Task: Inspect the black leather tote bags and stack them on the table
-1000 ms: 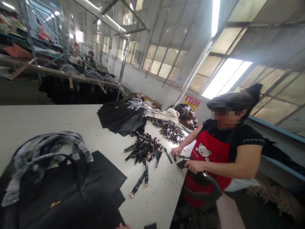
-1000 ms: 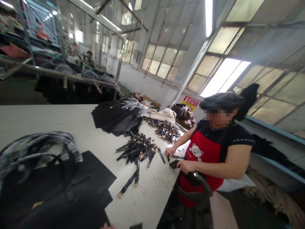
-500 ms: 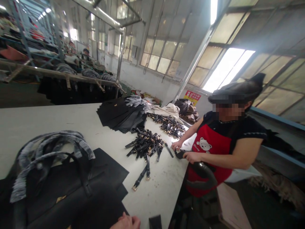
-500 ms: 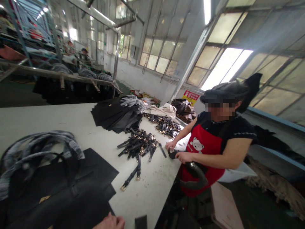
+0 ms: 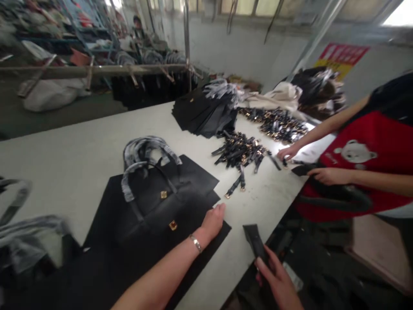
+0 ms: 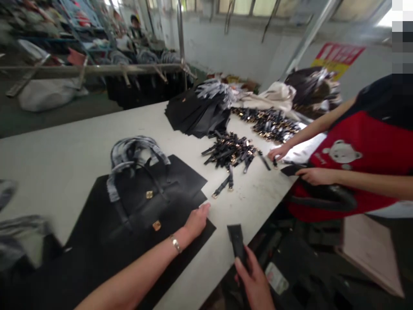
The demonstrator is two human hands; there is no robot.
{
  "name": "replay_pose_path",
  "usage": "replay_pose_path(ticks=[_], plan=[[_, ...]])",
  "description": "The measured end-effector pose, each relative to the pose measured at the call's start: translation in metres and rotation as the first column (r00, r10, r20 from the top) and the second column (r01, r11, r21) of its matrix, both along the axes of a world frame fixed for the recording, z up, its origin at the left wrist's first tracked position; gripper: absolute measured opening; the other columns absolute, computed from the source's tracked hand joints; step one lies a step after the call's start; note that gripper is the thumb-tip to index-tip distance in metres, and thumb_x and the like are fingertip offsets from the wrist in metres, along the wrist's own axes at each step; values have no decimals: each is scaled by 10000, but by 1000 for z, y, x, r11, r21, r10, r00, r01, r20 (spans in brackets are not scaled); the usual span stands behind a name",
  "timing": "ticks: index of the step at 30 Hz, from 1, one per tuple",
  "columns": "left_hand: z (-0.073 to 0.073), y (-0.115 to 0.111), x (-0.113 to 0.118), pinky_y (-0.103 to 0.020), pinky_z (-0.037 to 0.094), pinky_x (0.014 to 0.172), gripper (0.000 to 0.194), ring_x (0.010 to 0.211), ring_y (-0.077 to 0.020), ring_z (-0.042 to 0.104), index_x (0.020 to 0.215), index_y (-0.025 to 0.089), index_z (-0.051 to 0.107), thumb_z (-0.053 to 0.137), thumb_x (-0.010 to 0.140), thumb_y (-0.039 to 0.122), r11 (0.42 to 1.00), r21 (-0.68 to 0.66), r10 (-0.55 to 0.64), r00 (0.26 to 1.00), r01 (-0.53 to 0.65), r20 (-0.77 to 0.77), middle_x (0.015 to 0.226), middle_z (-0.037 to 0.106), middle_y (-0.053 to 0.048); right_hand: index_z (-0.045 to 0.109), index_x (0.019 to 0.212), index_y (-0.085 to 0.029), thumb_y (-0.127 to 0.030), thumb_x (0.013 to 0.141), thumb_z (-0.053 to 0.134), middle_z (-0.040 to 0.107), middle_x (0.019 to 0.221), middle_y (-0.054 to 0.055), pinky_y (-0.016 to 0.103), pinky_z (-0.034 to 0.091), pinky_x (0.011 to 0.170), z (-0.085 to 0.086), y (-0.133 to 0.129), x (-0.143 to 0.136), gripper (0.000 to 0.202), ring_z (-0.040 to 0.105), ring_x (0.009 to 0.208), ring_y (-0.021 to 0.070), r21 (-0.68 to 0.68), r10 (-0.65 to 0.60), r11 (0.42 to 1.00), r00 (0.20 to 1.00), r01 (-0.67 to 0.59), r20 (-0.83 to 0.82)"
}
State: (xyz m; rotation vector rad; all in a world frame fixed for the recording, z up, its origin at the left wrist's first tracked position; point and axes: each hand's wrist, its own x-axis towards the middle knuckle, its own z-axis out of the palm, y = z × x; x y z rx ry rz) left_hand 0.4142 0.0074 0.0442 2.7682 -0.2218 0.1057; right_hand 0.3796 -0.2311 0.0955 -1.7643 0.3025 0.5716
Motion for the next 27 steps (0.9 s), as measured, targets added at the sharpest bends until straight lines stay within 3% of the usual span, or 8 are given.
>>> replay_pose_path(ticks=[3,6,8,15,22,27], plan=[[-12,7,-32,-422,422,1034,338,1174,-237,535,1259,115,482,368,941,114,989,23,146,987,-145,-64,1275,552,-168,481,1322,-174,-553,757,685,679,718,-32,271,459,501,-10,-4,3,711,576,538,160,18,109,994,990,-108,-93],[-17,5,-61,-501,245,1154,450,1368,-292,352,1333,95,447,464,951,331,988,50,148,989,-147,-10,1442,426,-175,495,1330,-167,-536,762,671,670,659,-33,274,439,482,-6,0,11,700,570,513,166,-6,199,979,969,-202,-148],[-18,4,-71,-505,196,1168,513,1416,-295,274,1363,84,429,450,956,394,989,78,126,992,-127,17,1494,362,-174,513,1323,-153,-522,753,671,643,596,-43,272,424,463,-1,7,14,697,561,486,167,-16,246,967,954,-253,-174],[-14,7,-71,-481,158,1177,516,1429,-277,251,1367,68,443,405,968,394,991,110,82,997,-80,-14,1497,363,-182,535,1288,-164,-527,745,655,607,622,-60,257,407,423,8,38,30,664,564,451,148,12,316,946,916,-323,-246],[-19,7,-73,-492,133,1182,491,1426,-274,257,1346,59,472,341,991,371,992,93,85,996,-85,3,1471,411,-167,549,1272,-157,-552,708,681,626,641,-40,245,386,386,13,40,33,701,549,412,138,8,327,938,877,-346,-352],[-17,7,-73,-493,129,1182,487,1421,-267,263,1338,60,479,342,988,371,992,103,79,997,-78,-6,1460,427,-163,528,1308,-161,-591,695,687,655,730,-19,269,449,458,15,50,43,766,591,508,161,-88,215,967,953,-238,-212]])
